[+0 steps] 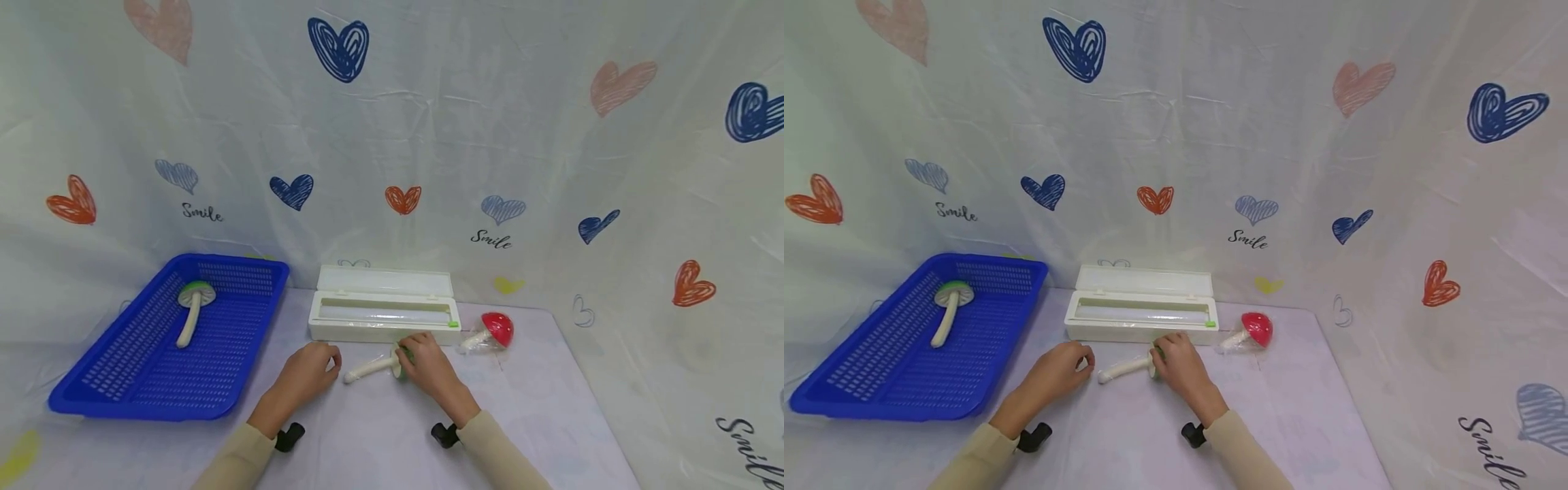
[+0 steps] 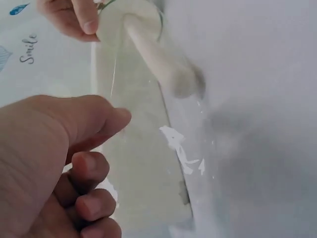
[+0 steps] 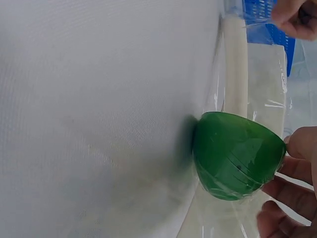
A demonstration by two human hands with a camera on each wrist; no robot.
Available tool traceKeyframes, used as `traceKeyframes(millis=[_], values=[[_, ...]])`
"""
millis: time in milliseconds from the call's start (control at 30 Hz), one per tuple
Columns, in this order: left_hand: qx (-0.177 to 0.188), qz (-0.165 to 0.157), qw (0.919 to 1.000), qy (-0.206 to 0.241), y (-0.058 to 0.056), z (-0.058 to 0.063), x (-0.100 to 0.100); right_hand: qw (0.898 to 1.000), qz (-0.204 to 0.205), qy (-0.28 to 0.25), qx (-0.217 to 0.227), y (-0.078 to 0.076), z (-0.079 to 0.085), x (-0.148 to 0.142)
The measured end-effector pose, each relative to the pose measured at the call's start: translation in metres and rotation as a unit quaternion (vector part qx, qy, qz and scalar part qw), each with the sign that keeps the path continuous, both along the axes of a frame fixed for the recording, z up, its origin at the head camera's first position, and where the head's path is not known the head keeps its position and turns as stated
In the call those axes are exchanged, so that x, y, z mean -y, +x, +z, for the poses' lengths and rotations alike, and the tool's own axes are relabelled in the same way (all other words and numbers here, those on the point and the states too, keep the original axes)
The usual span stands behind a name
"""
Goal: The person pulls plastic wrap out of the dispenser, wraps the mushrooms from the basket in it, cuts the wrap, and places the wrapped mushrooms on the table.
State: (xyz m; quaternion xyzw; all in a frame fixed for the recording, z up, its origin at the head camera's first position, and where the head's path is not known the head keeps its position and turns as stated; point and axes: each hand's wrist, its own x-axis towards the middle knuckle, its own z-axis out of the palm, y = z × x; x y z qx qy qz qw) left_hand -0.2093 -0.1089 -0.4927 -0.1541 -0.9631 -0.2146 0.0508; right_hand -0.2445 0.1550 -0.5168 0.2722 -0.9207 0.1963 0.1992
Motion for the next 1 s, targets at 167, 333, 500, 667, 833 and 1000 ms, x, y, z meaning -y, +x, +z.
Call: traceKeyframes(millis=[167, 333, 500, 667, 833, 1000], values=[[0.023, 0.043, 0.9987, 0.017, -0.014, -0.01, -0.01, 1.0, 0.001, 0.005, -0.007, 0.0, -0.002, 0.005], [0.022, 0.047, 0.9975, 0.049, -0.023, -0.027, -0.02, 1.0, -0.001, -0.004, 0.003, 0.001, -0.004, 0.009], [-0.002, 0.03, 0.9962, 0.082, -0.026, -0.038, -0.025, 1.0, -0.007, -0.02, 0.014, 0.003, -0.008, 0.008], [0.003, 0.018, 0.9934, 0.113, -0.023, -0.043, -0.026, 0.995, -0.032, -0.063, 0.073, 0.008, -0.009, 0.006], [0.065, 0.008, 0.9899, 0.126, -0.016, -0.041, -0.025, 0.989, -0.042, -0.093, 0.105, 0.012, -0.011, 0.0], [0.079, -0.017, 0.9851, 0.152, -0.015, -0.045, -0.026, 0.989, -0.01, -0.094, 0.112, 0.013, -0.02, -0.009]])
